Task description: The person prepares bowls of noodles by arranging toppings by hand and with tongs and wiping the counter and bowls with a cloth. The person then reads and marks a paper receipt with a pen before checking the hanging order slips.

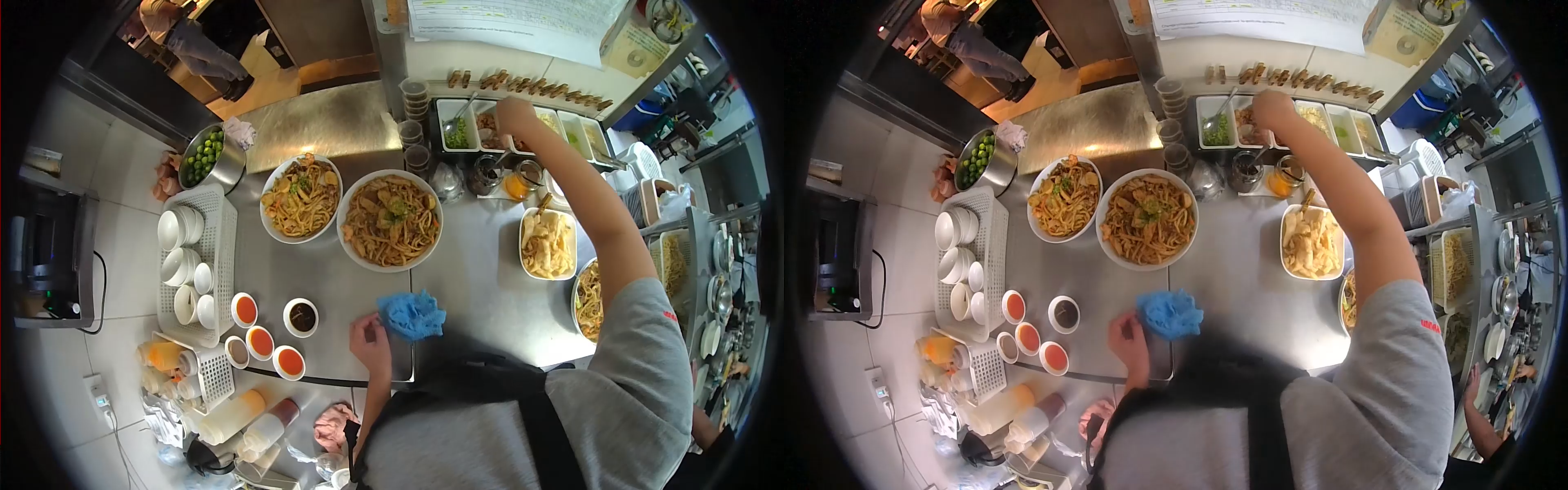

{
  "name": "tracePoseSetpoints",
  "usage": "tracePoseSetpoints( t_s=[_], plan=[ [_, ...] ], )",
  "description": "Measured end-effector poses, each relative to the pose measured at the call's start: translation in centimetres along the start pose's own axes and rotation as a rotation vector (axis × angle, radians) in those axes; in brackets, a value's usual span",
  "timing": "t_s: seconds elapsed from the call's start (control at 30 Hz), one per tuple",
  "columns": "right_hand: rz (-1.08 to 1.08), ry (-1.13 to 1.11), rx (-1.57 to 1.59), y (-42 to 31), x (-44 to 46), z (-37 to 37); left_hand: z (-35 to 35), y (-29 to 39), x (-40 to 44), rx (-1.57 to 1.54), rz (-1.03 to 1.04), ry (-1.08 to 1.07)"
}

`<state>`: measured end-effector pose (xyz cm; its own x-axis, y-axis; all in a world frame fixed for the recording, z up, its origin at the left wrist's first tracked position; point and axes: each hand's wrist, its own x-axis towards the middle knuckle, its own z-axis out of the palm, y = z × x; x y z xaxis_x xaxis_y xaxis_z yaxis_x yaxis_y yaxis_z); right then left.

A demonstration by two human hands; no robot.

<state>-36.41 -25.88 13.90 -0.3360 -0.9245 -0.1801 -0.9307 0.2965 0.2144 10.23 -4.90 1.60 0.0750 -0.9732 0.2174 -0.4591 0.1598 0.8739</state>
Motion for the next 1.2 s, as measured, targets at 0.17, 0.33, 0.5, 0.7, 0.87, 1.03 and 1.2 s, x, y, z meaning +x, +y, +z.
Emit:
tracePoseSetpoints(
  t_s=[0.17,0.33,0.5,0.7,0.87,1.03,1.2],
  plan=[
    [-0.073,0.134,0.071,1.0,3.2,-0.6,0.2,-1.0,-0.5,-0.024,-0.07,-0.025],
    [-0.208,0.483,0.272,1.9,0.0,0.6,0.4,-1.7,-0.4,-0.009,-0.036,-0.003],
    [-0.246,0.67,0.25,2.1,-1.1,0.6,0.4,-1.7,-0.6,-0.044,-0.11,-0.018],
    [-0.155,-0.113,0.179,-0.1,-0.2,1.1,0.3,-1.1,-0.5,0.012,-0.057,0.007],
    [-0.331,-0.163,-0.043,-1.2,4.9,5.9,0.1,-0.8,-0.3,-0.019,-0.065,0.005],
    [-0.323,-0.069,0.042,-0.9,4.3,6.2,0.2,-0.9,-0.4,0.007,-0.015,0.003],
    [-0.329,0.01,0.191,-0.6,3.0,5.7,-0.1,-0.5,-0.2,-0.01,-0.023,0.001]
  ],
)
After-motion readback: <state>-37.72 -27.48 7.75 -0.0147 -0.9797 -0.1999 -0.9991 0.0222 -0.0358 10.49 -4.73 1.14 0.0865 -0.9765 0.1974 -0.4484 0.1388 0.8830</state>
